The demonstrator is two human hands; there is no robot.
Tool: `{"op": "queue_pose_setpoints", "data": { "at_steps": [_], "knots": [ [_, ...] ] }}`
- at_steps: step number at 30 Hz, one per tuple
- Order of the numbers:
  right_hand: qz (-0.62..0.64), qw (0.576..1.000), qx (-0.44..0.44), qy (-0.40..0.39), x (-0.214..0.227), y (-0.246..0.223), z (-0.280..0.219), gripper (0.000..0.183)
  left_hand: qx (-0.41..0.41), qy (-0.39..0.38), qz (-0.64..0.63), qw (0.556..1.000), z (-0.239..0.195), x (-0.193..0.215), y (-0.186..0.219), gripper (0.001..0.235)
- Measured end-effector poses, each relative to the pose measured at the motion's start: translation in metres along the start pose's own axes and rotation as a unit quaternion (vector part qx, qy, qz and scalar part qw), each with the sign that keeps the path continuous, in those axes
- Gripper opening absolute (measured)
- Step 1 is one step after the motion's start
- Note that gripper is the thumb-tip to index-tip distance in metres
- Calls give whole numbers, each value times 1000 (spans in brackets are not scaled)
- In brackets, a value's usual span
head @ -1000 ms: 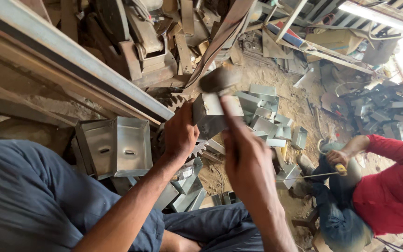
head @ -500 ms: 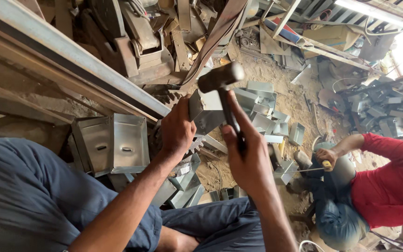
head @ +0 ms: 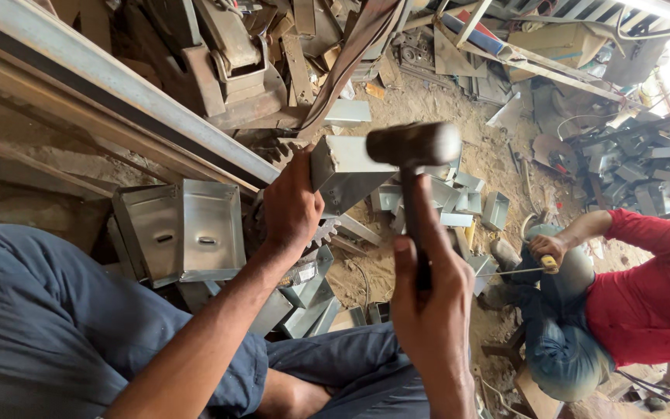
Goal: The person uses a hammer to shape and flatten the edges of metal boxes by striking them against a metal base while sitting on the floor.
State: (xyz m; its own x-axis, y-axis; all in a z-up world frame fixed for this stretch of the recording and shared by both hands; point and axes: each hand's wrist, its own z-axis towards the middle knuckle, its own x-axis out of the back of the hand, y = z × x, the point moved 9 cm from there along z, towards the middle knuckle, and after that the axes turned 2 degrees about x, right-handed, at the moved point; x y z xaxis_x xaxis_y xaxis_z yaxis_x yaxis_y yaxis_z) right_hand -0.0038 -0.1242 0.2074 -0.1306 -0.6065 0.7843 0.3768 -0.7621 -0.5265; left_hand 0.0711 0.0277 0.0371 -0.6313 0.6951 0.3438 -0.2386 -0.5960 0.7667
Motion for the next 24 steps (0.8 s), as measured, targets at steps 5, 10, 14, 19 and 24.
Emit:
{"op": "queue_pose_setpoints", "data": {
  "at_steps": [5,10,14,19,24],
  "knots": [
    [22,999,12,41,-7,9,-1,54,45,-37,-10,998,1,-8,-9,33],
    [-5,993,-95,68,20,37,-9,58,-12,2,1,1000,3,2,2,39],
    [5,996,24,90,13,28,-5,53,12,-20,2,1000,4,-2,-1,32],
    [-6,997,-63,49,11,40,-8,58,2,-9,-6,1000,4,2,3,34],
    [15,987,28,155,15,31,-17,53,-18,2,1,1000,5,7,10,38]
  ]
}}
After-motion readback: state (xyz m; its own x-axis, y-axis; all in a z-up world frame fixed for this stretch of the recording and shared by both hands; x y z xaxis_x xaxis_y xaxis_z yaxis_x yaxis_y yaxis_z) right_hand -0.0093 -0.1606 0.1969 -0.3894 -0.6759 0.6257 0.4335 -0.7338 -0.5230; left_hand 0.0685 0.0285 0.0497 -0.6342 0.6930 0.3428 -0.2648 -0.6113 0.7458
